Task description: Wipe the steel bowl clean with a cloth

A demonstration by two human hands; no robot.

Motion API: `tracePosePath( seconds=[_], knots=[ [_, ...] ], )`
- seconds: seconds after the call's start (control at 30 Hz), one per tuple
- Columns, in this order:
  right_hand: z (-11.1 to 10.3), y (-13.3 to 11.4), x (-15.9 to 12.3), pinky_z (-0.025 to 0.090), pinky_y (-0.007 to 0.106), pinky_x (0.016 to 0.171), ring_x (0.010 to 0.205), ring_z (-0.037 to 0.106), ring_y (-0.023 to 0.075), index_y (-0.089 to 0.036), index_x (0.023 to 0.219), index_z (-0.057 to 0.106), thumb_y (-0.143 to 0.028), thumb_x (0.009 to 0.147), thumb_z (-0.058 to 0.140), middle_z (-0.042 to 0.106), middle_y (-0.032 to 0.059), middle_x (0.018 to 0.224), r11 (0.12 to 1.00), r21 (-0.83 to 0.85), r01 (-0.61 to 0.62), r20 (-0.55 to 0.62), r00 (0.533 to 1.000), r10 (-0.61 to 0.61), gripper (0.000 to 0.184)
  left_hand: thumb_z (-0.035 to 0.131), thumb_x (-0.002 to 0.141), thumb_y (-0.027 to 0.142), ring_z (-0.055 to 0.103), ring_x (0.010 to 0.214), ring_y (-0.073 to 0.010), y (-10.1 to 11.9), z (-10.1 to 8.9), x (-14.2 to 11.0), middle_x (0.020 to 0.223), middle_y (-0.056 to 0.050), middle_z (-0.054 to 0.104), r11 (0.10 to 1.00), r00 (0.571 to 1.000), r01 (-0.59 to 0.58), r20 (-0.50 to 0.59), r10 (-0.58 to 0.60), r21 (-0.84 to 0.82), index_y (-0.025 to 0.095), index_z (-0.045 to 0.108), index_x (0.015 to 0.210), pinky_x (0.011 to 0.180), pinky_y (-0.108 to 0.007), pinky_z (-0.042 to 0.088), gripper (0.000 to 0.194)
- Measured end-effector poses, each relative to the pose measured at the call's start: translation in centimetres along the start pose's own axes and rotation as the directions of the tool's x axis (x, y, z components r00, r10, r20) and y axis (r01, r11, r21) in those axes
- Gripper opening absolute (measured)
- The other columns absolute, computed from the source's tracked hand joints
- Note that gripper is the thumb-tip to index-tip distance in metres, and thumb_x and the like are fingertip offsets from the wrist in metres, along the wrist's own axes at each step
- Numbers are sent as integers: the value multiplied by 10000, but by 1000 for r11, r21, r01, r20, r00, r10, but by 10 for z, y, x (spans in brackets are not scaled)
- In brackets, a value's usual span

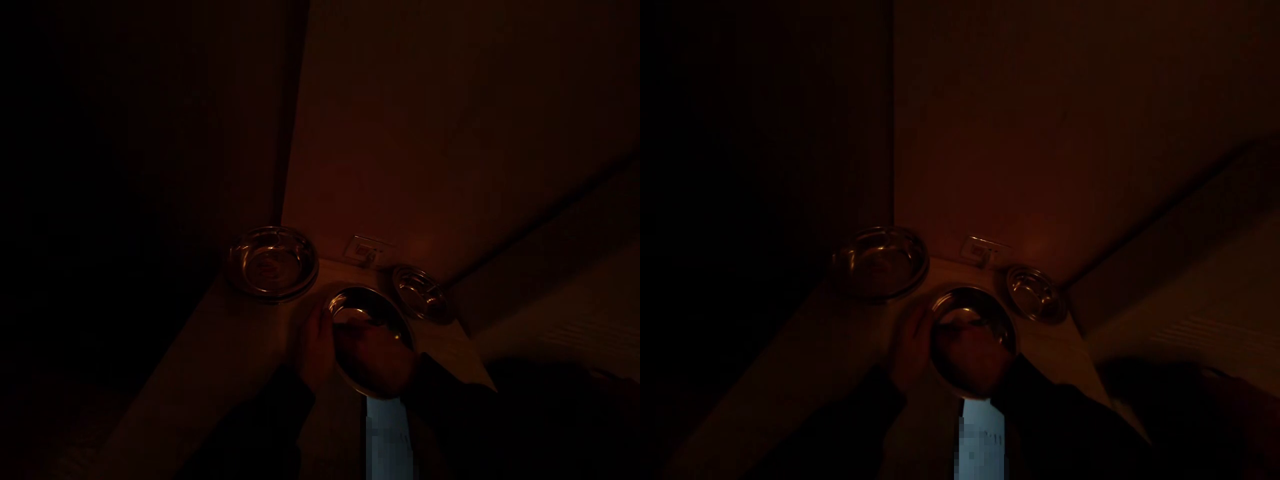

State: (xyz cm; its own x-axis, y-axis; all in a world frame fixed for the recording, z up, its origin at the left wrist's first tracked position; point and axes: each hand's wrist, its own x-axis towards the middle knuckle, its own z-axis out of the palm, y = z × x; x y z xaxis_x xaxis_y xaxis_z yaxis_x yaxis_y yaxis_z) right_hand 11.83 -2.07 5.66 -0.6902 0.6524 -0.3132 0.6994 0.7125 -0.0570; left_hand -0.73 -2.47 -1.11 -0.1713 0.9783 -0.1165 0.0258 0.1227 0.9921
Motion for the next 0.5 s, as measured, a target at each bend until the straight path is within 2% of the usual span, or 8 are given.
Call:
tracePosePath(
  seconds=[0.1, 0.2, 0.3, 0.4, 0.5],
  knots=[
    [-3, -2, 0, 465, 300, 843, 1024, 582, 202, -158, 1110, 613, -134, 901, 503, 673, 108, 1066, 1000, 5, 8, 0, 1000, -8, 237, 391, 910, 303, 590, 1170, -240, 1, 0, -1, 1249, -129, 643, 1000, 999, 29, -13, -29, 7, 141, 610, 1202, 1038, -382, 418, 399],
    [-4, 7, 4, 480, 322, 802, 1033, 587, 234, -147, 1150, 596, -120, 901, 488, 669, 138, 1062, 990, -62, -124, -21, 992, 123, 272, 398, 907, 278, 578, 1188, -233, 4, -1, -1, 1257, -115, 642, 999, 1000, 1, 6, -1, -33, 151, 626, 1170, 1055, -384, 403, 371],
    [-3, 15, 9, 490, 322, 730, 1009, 599, 258, -116, 1179, 578, -111, 908, 448, 665, 168, 1029, 981, -64, -183, -48, 982, 181, 300, 385, 912, 258, 553, 1220, -227, 5, -1, 0, 1310, -126, 605, 999, 1000, -10, 18, 11, -51, 127, 600, 1213, 1075, -383, 383, 392],
    [1, 13, 11, 482, 302, 724, 1019, 593, 253, -118, 1164, 581, -139, 907, 464, 661, 159, 1034, 984, -30, -176, -64, 983, 173, 284, 374, 922, 266, 533, 1243, -228, 5, -1, 1, 1330, -137, 586, 999, 1000, -4, 17, 5, -37, 116, 577, 1248, 1090, -384, 368, 413],
    [2, 7, 8, 463, 264, 738, 967, 612, 207, -174, 1118, 610, -149, 897, 488, 665, 102, 1036, 994, 24, -109, -47, 993, 110, 254, 371, 925, 258, 531, 1247, -233, 6, -1, 1, 1333, -142, 582, 1000, 1000, 17, 14, -17, -22, 117, 567, 1262, 1085, -391, 374, 415]
  ],
)
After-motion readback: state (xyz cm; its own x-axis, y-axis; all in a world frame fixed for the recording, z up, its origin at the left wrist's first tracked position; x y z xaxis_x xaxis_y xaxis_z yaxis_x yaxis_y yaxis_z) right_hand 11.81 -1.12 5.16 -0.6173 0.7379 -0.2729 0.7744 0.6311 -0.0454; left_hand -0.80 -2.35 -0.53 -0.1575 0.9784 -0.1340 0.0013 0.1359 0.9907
